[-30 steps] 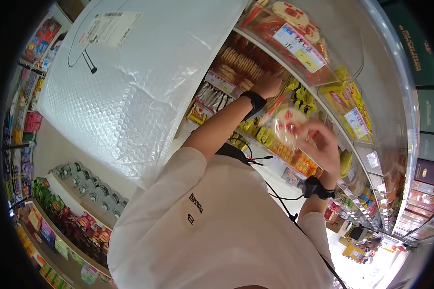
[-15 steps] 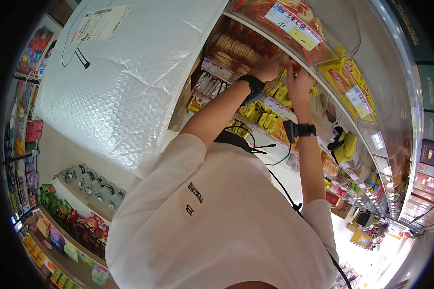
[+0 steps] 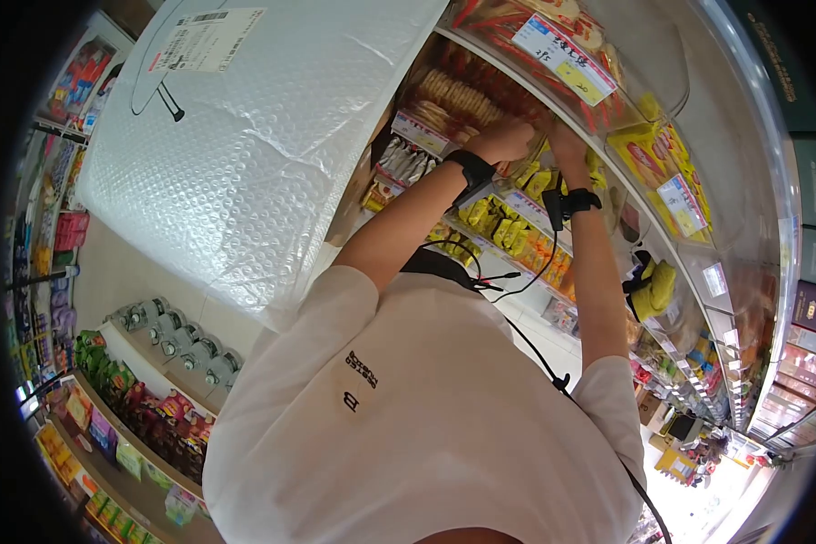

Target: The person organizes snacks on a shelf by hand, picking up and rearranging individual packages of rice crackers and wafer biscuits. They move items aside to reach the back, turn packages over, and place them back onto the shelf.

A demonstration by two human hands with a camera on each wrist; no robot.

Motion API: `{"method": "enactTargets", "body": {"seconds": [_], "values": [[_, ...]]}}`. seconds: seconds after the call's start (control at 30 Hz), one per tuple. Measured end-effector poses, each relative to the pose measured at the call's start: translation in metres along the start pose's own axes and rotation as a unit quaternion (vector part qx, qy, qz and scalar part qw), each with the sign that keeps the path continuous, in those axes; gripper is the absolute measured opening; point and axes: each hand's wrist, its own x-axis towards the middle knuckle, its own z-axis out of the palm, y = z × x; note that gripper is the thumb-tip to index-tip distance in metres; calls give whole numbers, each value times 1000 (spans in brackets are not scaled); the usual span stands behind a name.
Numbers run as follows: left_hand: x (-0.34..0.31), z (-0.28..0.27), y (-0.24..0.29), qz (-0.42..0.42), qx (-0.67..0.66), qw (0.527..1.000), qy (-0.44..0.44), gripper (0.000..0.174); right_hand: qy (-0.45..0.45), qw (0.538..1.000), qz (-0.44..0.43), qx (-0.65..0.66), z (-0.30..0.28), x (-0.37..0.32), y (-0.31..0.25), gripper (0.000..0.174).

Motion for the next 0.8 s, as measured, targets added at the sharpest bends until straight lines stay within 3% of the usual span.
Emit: {"method": "enactTargets", "body": {"seconds": [0.07,0.17,0.27,0.43,0.53,0.67,0.77,0.8], "values": [[-12,-14,6,15,0,1000,2,21,27,999,-37,24,6,1,11,26],[-17,-3,2,33,-10,999,35,20,-26,991,-1,134,8,-5,30,24],[-26,-11,9,27,-11,999,38,20,-90,996,-15,-5,8,8,38,26],[-40,-20,21,37,-7,998,43,19,27,994,-93,-43,25,6,63,31],[-48,-24,29,66,9,996,62,19,38,998,-49,21,38,5,76,32],[-57,-31,41,37,-5,999,29,20,-36,993,34,107,49,-5,97,38],[-70,-48,54,22,-11,1000,19,20,-89,981,76,157,36,-1,82,50],[-75,-52,56,21,-14,999,22,20,-76,988,67,118,33,2,79,47]]}}
